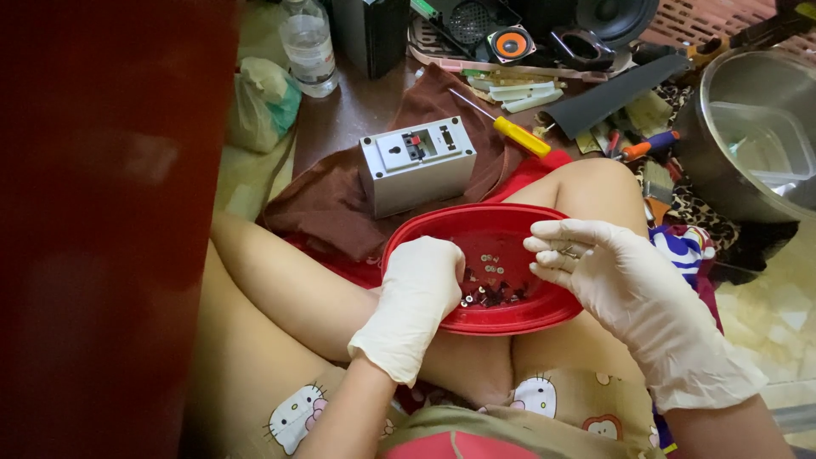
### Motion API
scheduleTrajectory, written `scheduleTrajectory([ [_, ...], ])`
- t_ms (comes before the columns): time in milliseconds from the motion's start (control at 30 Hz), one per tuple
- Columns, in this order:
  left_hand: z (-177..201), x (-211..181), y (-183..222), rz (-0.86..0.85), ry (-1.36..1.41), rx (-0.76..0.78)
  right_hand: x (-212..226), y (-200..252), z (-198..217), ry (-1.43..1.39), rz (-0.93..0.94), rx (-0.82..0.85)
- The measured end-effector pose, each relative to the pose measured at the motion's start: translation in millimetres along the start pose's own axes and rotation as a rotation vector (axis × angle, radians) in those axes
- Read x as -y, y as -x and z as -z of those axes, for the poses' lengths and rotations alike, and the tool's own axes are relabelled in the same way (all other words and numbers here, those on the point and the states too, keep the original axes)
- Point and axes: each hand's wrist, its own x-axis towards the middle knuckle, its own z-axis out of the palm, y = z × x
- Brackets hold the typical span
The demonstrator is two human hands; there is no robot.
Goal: Sorting small screws and hardware from a bowl and using a screwdriver to work on an electronic device.
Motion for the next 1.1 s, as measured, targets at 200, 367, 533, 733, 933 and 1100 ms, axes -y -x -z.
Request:
scheduleTrajectory([
  [200,5.2,5.1,-0.5,0.012,0.028,-0.005,-0.7,0.1,-1.3,-0.030,-0.008,0.006],
  [367,4.3,-0.1,-0.6,-0.039,-0.101,-0.029,0.5,3.4,-5.1,-0.021,-0.013,-0.013],
  [533,7.3,-4.3,-1.8,-0.020,-0.091,-0.005,1.9,2.7,-2.0,-0.033,-0.015,-0.008],
  [733,7.2,-13.1,-1.0,0.013,-0.070,0.030,1.3,0.1,2.7,-0.064,-0.021,0.019],
  [933,8.5,-19.6,-1.4,0.047,-0.046,0.066,0.4,-0.5,4.7,-0.086,-0.005,0.044],
  [1100,13.0,-22.1,-3.0,0.080,-0.024,0.099,2.1,1.8,1.6,-0.077,-0.003,0.030],
])
